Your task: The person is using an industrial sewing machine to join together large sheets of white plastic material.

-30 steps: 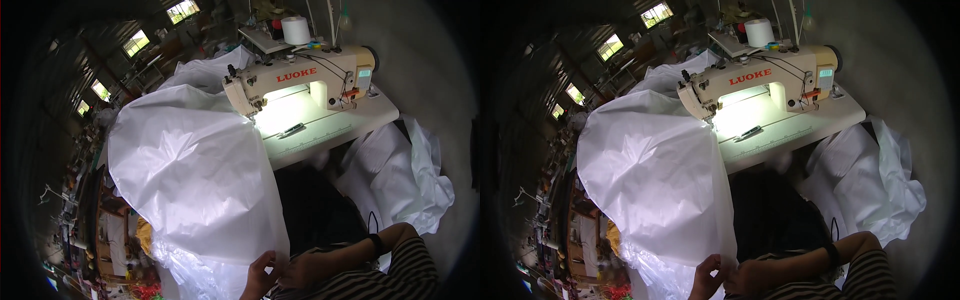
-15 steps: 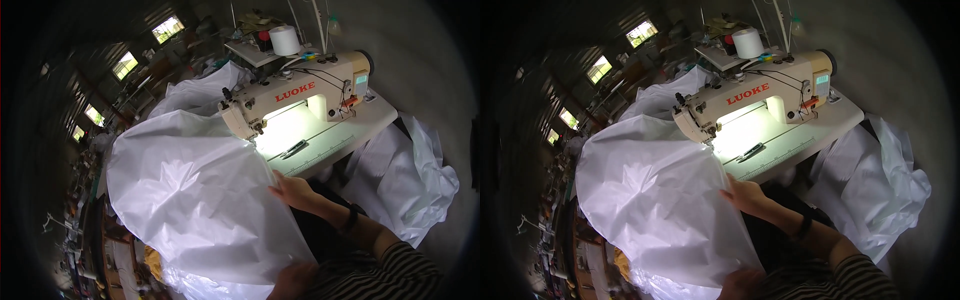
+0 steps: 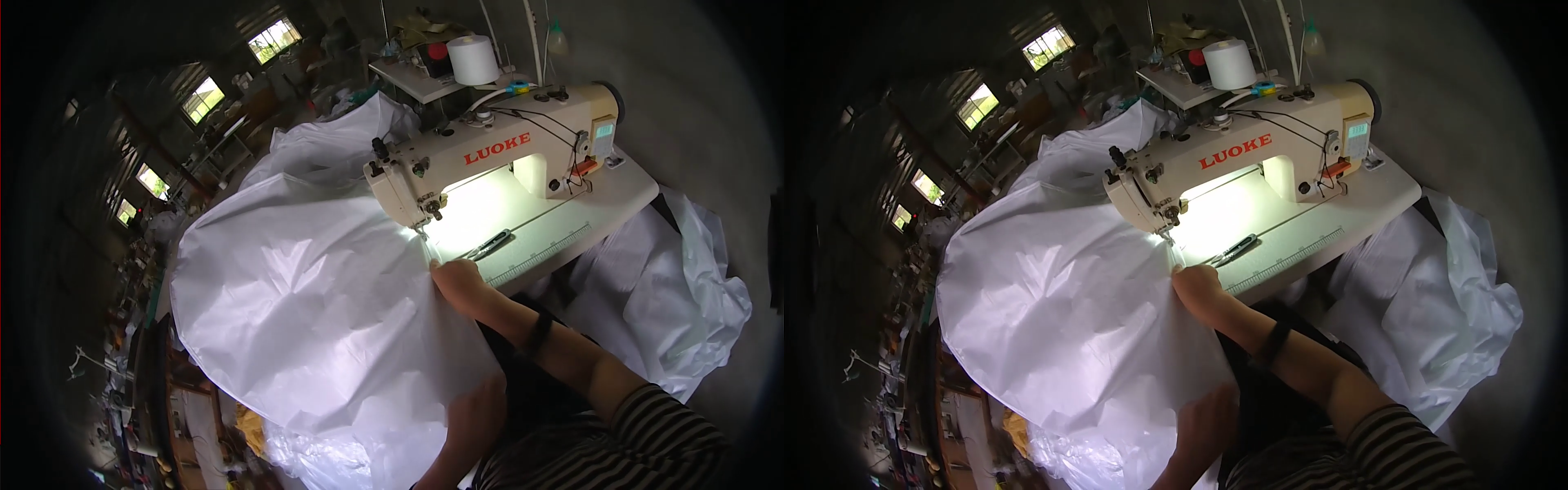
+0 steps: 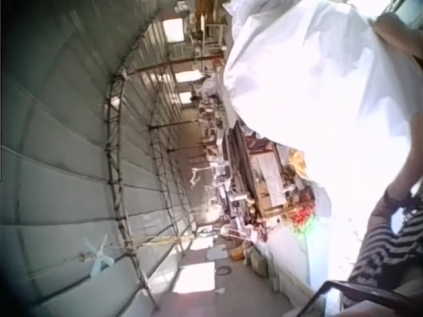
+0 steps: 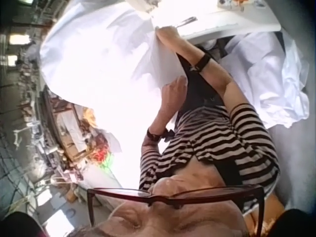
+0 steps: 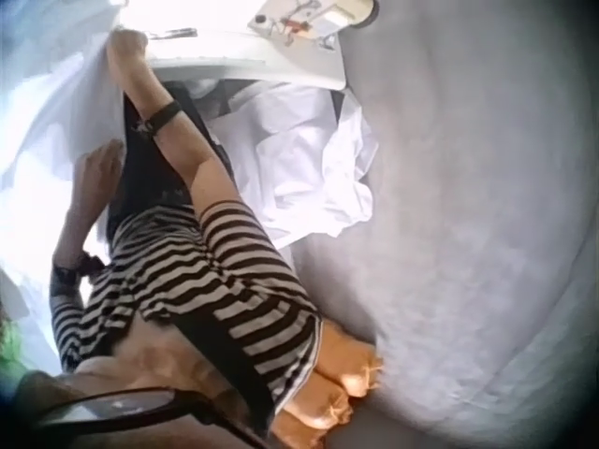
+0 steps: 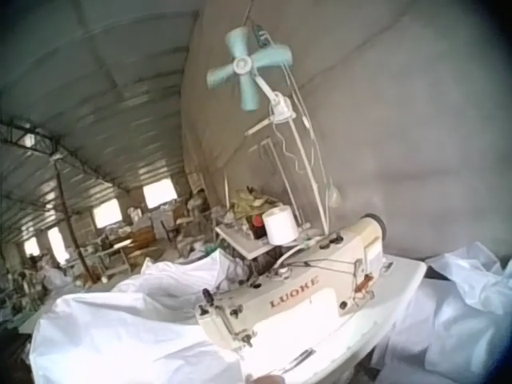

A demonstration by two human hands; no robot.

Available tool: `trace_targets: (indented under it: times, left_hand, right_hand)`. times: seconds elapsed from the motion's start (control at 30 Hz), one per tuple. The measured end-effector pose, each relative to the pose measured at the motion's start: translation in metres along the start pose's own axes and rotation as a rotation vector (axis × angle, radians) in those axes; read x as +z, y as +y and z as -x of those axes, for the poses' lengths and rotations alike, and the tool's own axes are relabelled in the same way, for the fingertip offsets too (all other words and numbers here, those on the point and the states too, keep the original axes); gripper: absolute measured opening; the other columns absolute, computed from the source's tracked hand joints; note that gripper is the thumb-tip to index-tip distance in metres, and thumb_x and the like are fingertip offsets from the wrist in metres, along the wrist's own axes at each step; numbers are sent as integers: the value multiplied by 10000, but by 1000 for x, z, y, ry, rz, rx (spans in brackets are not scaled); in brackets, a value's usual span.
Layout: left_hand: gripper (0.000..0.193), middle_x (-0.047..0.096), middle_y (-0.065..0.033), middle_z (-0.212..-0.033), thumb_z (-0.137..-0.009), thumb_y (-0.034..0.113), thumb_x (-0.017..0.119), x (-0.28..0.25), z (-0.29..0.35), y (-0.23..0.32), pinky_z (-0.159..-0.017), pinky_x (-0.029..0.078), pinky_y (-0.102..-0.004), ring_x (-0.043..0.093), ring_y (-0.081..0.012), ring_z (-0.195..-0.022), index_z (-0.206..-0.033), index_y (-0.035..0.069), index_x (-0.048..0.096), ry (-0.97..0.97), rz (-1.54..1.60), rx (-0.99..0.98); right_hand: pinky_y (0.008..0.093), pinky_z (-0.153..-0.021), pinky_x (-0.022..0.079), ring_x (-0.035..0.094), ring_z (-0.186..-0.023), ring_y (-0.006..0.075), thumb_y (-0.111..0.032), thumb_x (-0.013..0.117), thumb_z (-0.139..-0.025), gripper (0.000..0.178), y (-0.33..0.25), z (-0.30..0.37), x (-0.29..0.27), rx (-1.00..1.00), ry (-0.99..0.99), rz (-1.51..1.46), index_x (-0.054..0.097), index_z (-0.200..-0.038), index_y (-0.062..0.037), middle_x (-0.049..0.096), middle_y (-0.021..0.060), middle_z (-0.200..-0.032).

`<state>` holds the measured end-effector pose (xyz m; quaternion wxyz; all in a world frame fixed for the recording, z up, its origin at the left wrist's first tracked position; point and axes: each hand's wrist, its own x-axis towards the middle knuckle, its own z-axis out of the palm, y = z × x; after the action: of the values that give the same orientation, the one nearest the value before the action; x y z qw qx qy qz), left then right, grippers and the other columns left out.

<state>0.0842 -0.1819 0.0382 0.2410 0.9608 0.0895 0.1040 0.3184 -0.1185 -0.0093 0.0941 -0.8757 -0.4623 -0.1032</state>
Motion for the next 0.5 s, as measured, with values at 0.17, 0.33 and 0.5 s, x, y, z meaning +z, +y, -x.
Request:
trace_targets:
  times: [0.17,0.33,0.5]
  left_hand:
    - [123,623,-121,-756,-838,33,595,24,15,-4,-630,541,-397,663,-305,-696,-960,40,587,-113,62,66]
    - [527,669,-175,-1133,-730,72,792,48,92,-86,-851,533,-409,666,-339,-977,-1203,-1,571,441,94,-413]
    - [404,669,-241,-1032,-835,222,721,151,121,-182,-875,480,-483,624,-408,-993,-1117,-54,633,-84,85,-976]
  right_hand:
    - [382,-464,513,661,-551,263,-83,576,-849,588,3,78,-9,-49,-34,-97,396,-1386,76,633,72,-630]
    - [381,-473,519,650,-546,278,-61,579,-834,628,11,172,-33,-15,-108,-347,385,-1424,29,615,114,-667]
    - [370,-475,516,648,-554,268,-36,584,-817,644,6,197,-49,-15,-138,-444,387,-1426,30,607,116,-688]
